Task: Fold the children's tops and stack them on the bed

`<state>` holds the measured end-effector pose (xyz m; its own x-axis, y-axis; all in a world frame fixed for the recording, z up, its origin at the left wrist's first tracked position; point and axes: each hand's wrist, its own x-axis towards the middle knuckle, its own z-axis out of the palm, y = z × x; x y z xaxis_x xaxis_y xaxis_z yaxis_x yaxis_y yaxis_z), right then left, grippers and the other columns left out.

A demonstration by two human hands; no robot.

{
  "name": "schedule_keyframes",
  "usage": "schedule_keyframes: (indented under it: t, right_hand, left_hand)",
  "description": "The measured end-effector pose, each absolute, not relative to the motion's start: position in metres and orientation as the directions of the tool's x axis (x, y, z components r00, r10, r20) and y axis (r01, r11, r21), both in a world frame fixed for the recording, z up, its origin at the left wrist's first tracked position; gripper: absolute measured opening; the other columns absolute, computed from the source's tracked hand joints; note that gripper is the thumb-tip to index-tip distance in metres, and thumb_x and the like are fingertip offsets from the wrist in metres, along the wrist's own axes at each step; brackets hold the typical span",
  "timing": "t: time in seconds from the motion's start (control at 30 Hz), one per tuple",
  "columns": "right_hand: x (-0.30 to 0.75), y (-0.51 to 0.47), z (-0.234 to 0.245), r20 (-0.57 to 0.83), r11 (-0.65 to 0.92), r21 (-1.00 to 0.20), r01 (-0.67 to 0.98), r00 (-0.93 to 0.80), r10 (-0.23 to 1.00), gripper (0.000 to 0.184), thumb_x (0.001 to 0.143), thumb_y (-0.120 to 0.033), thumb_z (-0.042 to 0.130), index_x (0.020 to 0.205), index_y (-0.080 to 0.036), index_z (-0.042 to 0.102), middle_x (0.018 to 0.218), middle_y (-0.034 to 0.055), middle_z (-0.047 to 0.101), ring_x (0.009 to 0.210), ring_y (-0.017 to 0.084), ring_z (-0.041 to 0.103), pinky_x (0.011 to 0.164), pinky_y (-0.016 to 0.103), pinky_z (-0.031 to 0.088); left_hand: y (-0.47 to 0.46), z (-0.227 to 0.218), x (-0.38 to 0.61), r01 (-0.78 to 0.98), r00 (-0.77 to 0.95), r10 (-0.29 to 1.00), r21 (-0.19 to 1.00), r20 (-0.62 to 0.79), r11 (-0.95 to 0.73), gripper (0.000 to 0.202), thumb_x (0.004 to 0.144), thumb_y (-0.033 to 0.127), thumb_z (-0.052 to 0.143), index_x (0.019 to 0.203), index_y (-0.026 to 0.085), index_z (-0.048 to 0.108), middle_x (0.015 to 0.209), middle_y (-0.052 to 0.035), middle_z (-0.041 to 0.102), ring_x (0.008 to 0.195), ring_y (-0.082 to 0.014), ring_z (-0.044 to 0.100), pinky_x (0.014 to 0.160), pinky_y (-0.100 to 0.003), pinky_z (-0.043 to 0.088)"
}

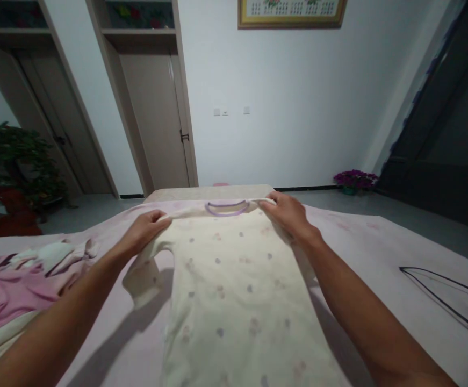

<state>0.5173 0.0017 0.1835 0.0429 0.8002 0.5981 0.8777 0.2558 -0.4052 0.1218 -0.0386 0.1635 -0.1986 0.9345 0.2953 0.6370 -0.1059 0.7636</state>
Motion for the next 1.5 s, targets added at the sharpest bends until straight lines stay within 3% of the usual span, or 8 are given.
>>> schedule_keyframes:
  t: [0.2, 0.6, 0.73, 0.87, 1.03, 1.17, 1.3, 1.5]
  right_hand:
    - [0.547, 0.038, 0.073, 0.219, 0.145, -0.462, 0.875, -0.045, 0.975, 0.026, 0.089, -0.037, 0.054, 0.087, -0.020, 0.073, 0.087, 0.0038, 0.073, 0.080, 0.019, 0.062, 0.065, 0.026, 0.038]
    - [0.629, 0.026, 0.013, -0.081, -0.117, -0.462, 0.879, 0.090, 0.993, 0.018, 0.078, -0.033, 0.064, 0.083, -0.017, 0.069, 0.076, 0.0039, 0.070, 0.065, 0.016, 0.058, 0.059, 0.025, 0.036]
    - [0.619, 0.022, 0.011, -0.078, -0.023, -0.535, 0.845, -0.022, 0.997, 0.010, 0.075, -0.026, 0.063, 0.077, -0.017, 0.064, 0.072, 0.0008, 0.067, 0.063, 0.014, 0.055, 0.055, 0.023, 0.035]
    - [0.609, 0.016, 0.034, 0.189, 0.135, -0.565, 0.814, -0.031, 0.982, 0.009, 0.080, -0.027, 0.057, 0.081, -0.018, 0.060, 0.076, 0.0004, 0.065, 0.066, 0.015, 0.055, 0.058, 0.023, 0.037]
    - [0.619, 0.004, 0.069, 0.541, 0.307, -0.122, 0.944, -0.196, 0.818, 0.024, 0.076, -0.008, 0.053, 0.092, -0.021, 0.065, 0.101, 0.0057, 0.069, 0.094, 0.020, 0.059, 0.079, 0.027, 0.039]
    - [0.640, 0.007, 0.062, 0.323, 0.142, -0.081, 0.986, -0.109, 0.940, 0.027, 0.072, -0.005, 0.050, 0.079, -0.023, 0.068, 0.090, 0.0028, 0.071, 0.091, 0.020, 0.061, 0.080, 0.029, 0.038]
    - [0.659, 0.020, 0.036, 0.192, -0.192, -0.189, 0.963, 0.228, 0.955, 0.035, 0.086, -0.017, 0.044, 0.110, -0.025, 0.069, 0.114, 0.0061, 0.069, 0.100, 0.022, 0.061, 0.077, 0.030, 0.041]
    - [0.663, 0.033, 0.015, 0.083, -0.282, -0.121, 0.952, 0.293, 0.953, 0.040, 0.088, -0.048, 0.052, 0.111, -0.021, 0.070, 0.118, 0.0152, 0.065, 0.107, 0.032, 0.058, 0.082, 0.039, 0.043]
  left_hand:
    - [-0.021, 0.064, 0.137, 0.944, -0.020, 0.972, 0.326, 0.235, -0.060, 0.042, 0.083, 0.023, 0.058, 0.124, 0.017, 0.063, 0.128, -0.0133, 0.063, 0.118, -0.0285, 0.058, 0.103, -0.041, 0.042]
    - [-0.037, -0.007, 0.226, 0.945, 0.245, 0.953, 0.175, 0.178, -0.276, 0.046, 0.099, 0.035, 0.041, 0.140, 0.016, 0.053, 0.149, -0.0146, 0.049, 0.141, -0.0314, 0.040, 0.116, -0.049, 0.030]
    - [-0.043, -0.016, 0.230, 0.965, 0.231, 0.952, 0.080, 0.202, -0.252, 0.051, 0.099, 0.039, 0.041, 0.146, 0.020, 0.048, 0.154, -0.0136, 0.042, 0.145, -0.0337, 0.032, 0.118, -0.053, 0.023]
    - [-0.043, -0.020, 0.229, 0.965, 0.242, 0.953, 0.056, 0.182, -0.256, 0.054, 0.099, 0.042, 0.040, 0.149, 0.022, 0.044, 0.157, -0.0130, 0.038, 0.147, -0.0338, 0.029, 0.118, -0.054, 0.020]
    - [-0.042, -0.020, 0.229, 0.964, 0.256, 0.953, 0.030, 0.163, -0.264, 0.056, 0.099, 0.045, 0.039, 0.151, 0.026, 0.040, 0.158, -0.0127, 0.036, 0.148, -0.0341, 0.026, 0.119, -0.053, 0.018]
    - [-0.043, -0.019, 0.230, 0.964, 0.259, 0.954, 0.026, 0.150, -0.265, 0.056, 0.099, 0.046, 0.036, 0.152, 0.026, 0.039, 0.160, -0.0131, 0.033, 0.149, -0.0340, 0.024, 0.118, -0.053, 0.019]
    - [-0.044, -0.017, 0.231, 0.962, 0.268, 0.952, 0.023, 0.146, -0.274, 0.057, 0.099, 0.046, 0.037, 0.152, 0.027, 0.039, 0.160, -0.0136, 0.032, 0.149, -0.0345, 0.024, 0.118, -0.054, 0.018]
    - [-0.045, -0.015, 0.231, 0.960, 0.273, 0.952, 0.020, 0.138, -0.278, 0.058, 0.099, 0.047, 0.035, 0.153, 0.025, 0.037, 0.160, -0.0136, 0.032, 0.149, -0.0337, 0.023, 0.119, -0.055, 0.017]
